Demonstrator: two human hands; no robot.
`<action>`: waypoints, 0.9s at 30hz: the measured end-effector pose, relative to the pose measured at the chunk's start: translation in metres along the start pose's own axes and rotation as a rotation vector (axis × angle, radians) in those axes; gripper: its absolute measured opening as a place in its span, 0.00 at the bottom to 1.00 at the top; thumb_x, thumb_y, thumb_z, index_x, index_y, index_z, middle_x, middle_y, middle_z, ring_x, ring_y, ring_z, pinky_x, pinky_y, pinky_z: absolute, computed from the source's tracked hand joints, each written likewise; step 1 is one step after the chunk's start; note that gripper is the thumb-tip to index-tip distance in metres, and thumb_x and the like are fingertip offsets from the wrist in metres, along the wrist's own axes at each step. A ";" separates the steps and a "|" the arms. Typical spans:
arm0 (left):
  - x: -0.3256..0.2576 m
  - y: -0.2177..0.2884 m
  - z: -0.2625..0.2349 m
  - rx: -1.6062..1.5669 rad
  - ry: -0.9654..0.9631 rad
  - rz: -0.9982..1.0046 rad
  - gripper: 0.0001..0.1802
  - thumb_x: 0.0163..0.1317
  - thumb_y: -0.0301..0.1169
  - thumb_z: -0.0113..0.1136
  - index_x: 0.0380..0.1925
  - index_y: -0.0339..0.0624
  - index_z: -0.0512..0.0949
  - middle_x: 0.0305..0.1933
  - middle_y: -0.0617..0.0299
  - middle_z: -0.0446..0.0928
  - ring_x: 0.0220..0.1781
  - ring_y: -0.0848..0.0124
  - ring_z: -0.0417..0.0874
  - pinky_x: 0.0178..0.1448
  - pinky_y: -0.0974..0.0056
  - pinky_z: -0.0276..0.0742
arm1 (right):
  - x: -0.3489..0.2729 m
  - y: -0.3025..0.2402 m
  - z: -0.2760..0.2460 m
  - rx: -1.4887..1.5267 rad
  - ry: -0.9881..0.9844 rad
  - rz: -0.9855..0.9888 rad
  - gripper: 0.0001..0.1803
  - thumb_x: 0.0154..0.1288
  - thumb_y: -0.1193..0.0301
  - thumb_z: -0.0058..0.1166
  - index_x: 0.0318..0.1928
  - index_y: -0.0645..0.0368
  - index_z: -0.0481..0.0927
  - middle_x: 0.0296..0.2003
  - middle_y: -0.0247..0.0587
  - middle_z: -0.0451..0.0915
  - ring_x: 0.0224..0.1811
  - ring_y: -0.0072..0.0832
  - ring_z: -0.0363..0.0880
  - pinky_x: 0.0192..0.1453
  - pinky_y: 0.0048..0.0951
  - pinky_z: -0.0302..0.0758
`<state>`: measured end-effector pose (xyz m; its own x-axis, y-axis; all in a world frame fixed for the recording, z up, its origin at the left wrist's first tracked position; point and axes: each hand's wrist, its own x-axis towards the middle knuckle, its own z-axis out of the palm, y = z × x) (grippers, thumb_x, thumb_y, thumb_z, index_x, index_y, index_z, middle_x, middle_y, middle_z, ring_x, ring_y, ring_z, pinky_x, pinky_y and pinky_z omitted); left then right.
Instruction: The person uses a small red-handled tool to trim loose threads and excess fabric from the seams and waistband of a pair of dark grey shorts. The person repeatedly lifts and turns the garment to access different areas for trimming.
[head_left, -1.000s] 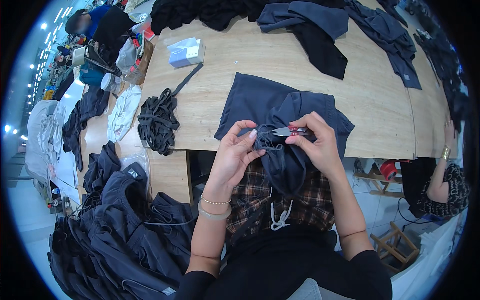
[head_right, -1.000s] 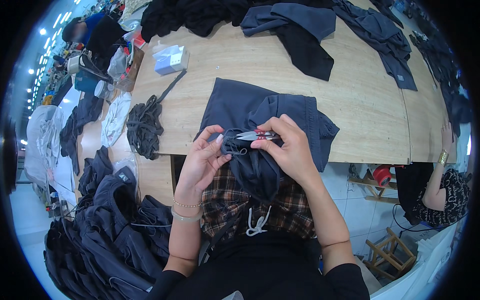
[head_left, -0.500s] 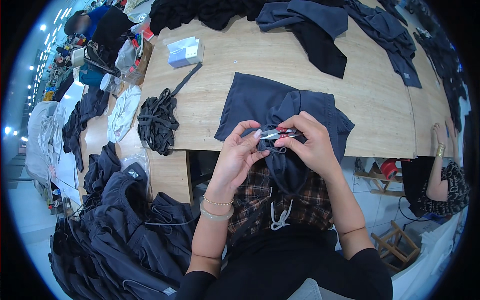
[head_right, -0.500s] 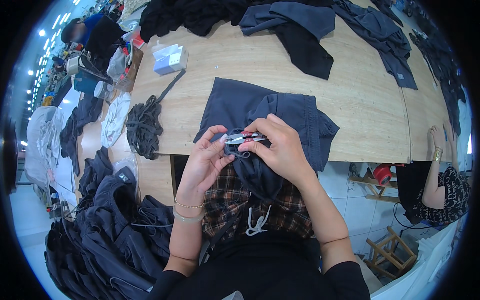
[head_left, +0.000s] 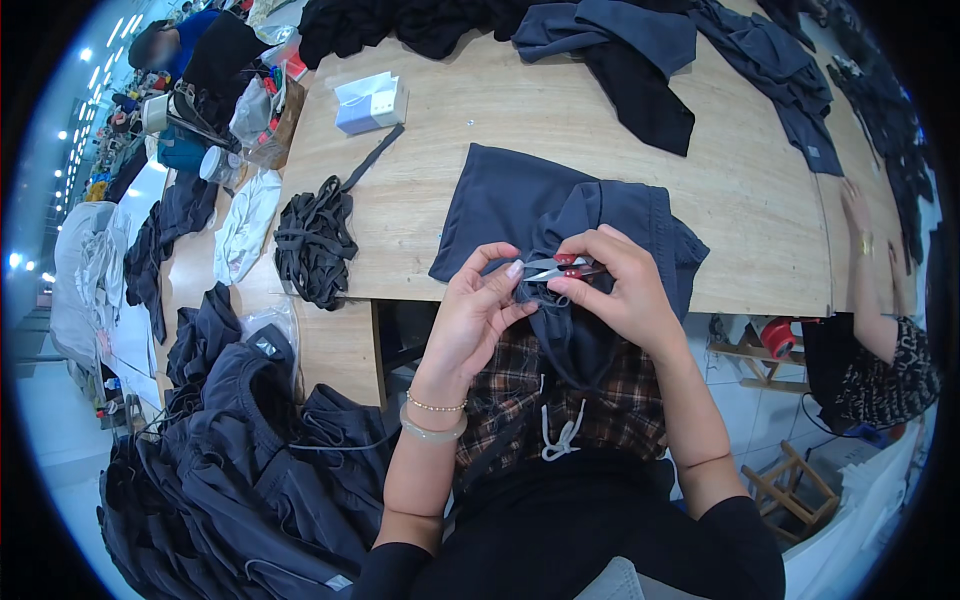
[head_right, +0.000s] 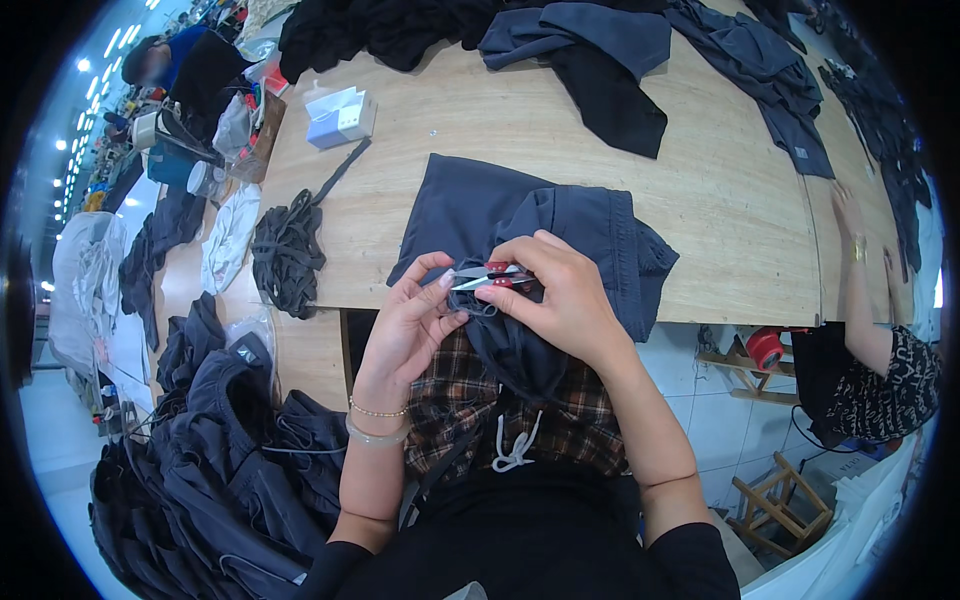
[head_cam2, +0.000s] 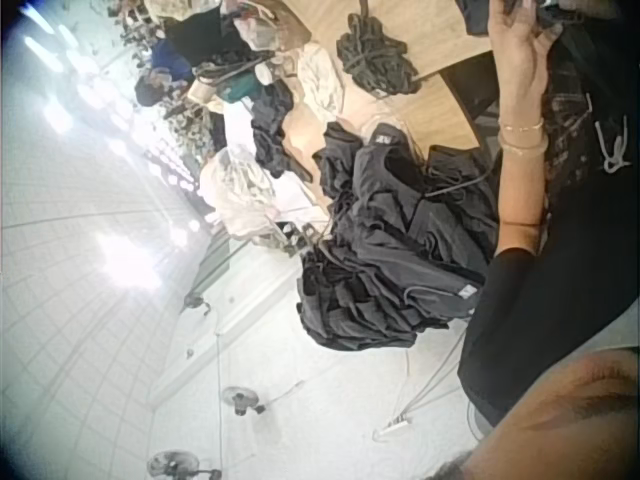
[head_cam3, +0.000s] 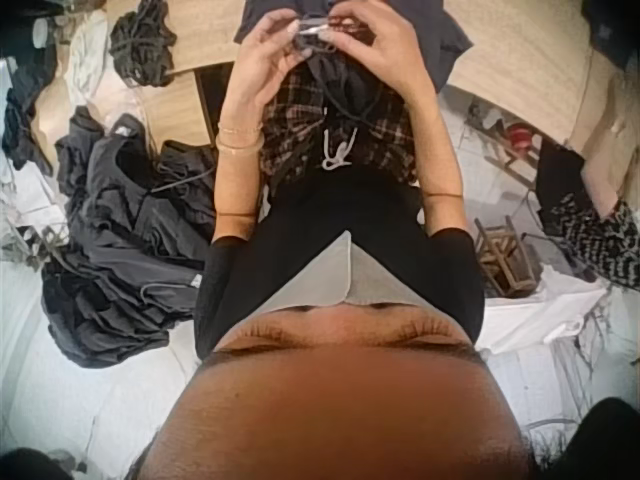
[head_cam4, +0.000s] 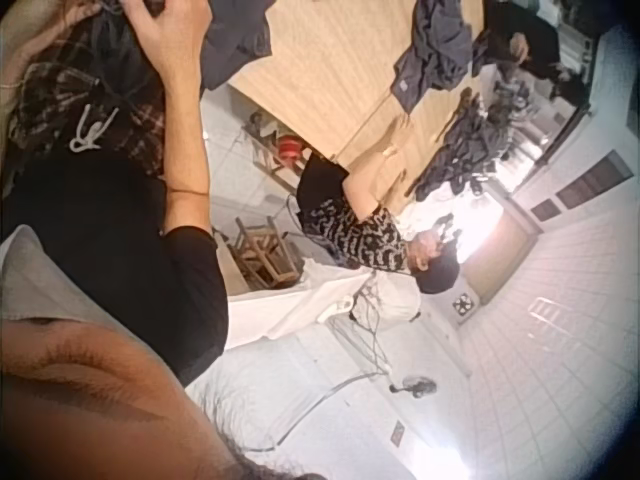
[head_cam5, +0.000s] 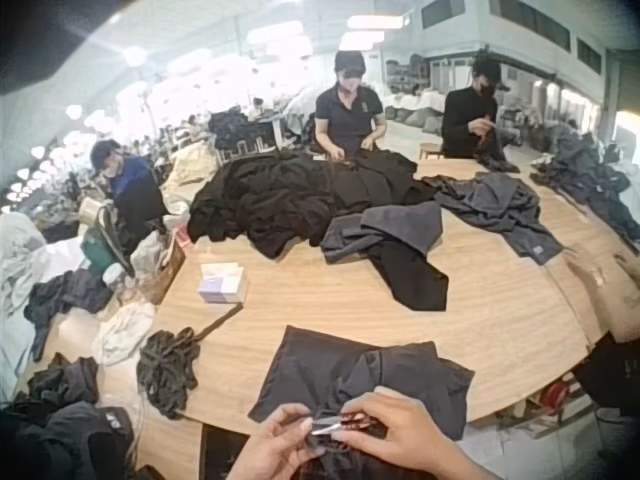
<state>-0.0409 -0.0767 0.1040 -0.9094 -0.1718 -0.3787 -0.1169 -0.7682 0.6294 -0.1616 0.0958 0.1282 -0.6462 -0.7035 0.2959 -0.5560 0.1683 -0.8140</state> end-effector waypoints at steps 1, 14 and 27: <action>0.001 0.000 0.000 0.002 0.006 0.004 0.12 0.72 0.26 0.58 0.53 0.41 0.72 0.45 0.59 0.82 0.42 0.75 0.85 0.45 0.68 0.87 | 0.000 0.000 -0.001 -0.013 0.005 -0.007 0.17 0.55 0.62 0.71 0.37 0.61 0.84 0.31 0.38 0.83 0.32 0.31 0.77 0.35 0.30 0.75; 0.002 -0.002 -0.001 0.015 -0.005 0.008 0.12 0.72 0.27 0.58 0.52 0.41 0.72 0.44 0.59 0.82 0.41 0.75 0.85 0.44 0.68 0.87 | 0.001 0.002 -0.001 -0.068 0.008 -0.039 0.15 0.54 0.65 0.71 0.36 0.62 0.83 0.30 0.38 0.83 0.30 0.31 0.77 0.34 0.29 0.74; 0.002 -0.002 -0.001 0.028 0.015 -0.007 0.11 0.72 0.27 0.58 0.51 0.41 0.72 0.44 0.60 0.82 0.40 0.76 0.85 0.43 0.69 0.88 | 0.003 0.001 -0.004 -0.138 -0.025 -0.020 0.14 0.54 0.62 0.70 0.34 0.59 0.83 0.27 0.37 0.80 0.29 0.31 0.76 0.32 0.30 0.73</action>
<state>-0.0418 -0.0764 0.1009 -0.9025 -0.1756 -0.3933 -0.1348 -0.7522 0.6450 -0.1661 0.0966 0.1298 -0.6223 -0.7241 0.2974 -0.6361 0.2464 -0.7312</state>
